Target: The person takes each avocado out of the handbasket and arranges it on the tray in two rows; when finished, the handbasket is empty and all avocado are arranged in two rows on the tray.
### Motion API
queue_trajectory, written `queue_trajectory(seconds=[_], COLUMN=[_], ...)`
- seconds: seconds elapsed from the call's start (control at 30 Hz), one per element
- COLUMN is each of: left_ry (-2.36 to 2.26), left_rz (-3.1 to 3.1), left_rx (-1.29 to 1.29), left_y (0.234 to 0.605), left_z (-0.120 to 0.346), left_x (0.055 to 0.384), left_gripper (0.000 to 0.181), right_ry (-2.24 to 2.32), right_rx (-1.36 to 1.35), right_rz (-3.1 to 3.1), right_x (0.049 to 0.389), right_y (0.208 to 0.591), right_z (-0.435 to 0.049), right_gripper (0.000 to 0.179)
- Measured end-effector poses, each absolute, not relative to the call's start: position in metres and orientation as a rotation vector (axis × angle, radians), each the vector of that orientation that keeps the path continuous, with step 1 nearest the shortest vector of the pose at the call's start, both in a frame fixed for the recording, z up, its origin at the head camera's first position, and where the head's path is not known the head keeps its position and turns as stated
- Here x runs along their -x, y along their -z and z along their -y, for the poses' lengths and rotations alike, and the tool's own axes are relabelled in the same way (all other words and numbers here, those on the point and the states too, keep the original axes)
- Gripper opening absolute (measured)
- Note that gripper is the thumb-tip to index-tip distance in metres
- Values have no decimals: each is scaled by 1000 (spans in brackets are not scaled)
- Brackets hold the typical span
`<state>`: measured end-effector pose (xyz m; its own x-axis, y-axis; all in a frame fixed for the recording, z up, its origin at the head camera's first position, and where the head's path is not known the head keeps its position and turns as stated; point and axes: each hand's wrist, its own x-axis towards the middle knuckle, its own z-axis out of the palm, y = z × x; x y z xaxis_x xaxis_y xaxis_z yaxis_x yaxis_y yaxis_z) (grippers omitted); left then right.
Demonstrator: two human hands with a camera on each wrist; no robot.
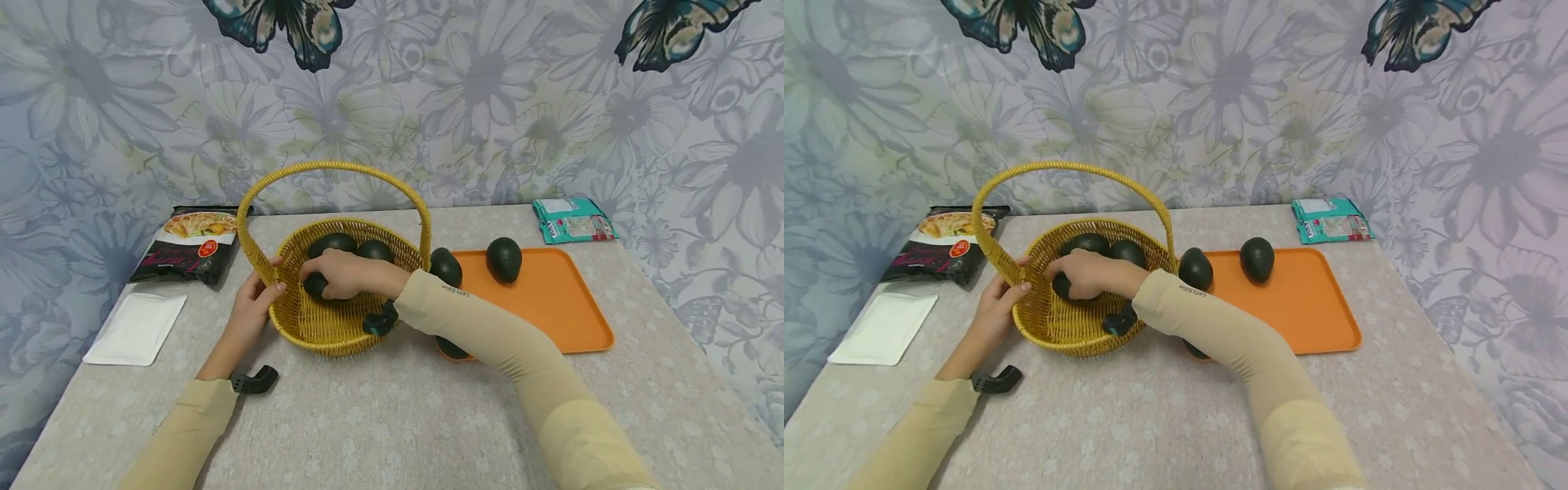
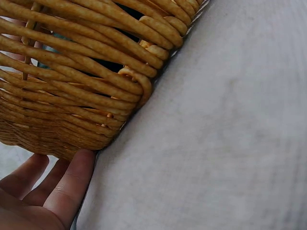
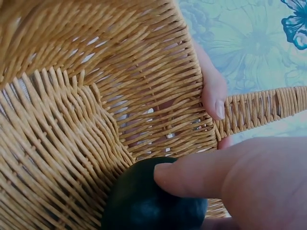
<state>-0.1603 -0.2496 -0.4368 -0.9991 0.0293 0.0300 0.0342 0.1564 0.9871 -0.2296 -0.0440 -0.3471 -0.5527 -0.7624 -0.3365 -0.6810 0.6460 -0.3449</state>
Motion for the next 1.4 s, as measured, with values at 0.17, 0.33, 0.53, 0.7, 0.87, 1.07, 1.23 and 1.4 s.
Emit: queue_trajectory(seconds=[0.17, 0.33, 0.53, 0.7, 0.87, 1.07, 1.23, 1.4], left_ry=[2048, 2032, 2004, 2009, 2008, 2008, 2018, 2033], left_rz=[2371, 2380, 2413, 2399, 2381, 2380, 2368, 2345], left_rx=[89, 106, 104, 115, 128, 117, 103, 112], left_y=[438, 439, 439, 441, 442, 442, 440, 440], left_z=[250, 250, 251, 251, 251, 251, 251, 250], left_x=[160, 160, 159, 158, 160, 161, 161, 161], left_gripper=[52, 53, 53, 52, 52, 52, 51, 51], right_ry=[246, 241, 217, 277, 412, 610, 677, 748], right_rx=[1126, 1103, 1109, 1115, 1154, 1186, 1172, 1137], right_rz=[-2374, -2339, -2306, -2313, -2323, -2307, -2290, -2238], right_x=[228, 228, 228, 228, 229, 222, 214, 210], right_y=[348, 349, 351, 347, 331, 308, 289, 280], right_z=[45, 46, 47, 42, 28, 2, -22, -49], right_gripper=[51, 56, 60, 59, 58, 58, 58, 58])
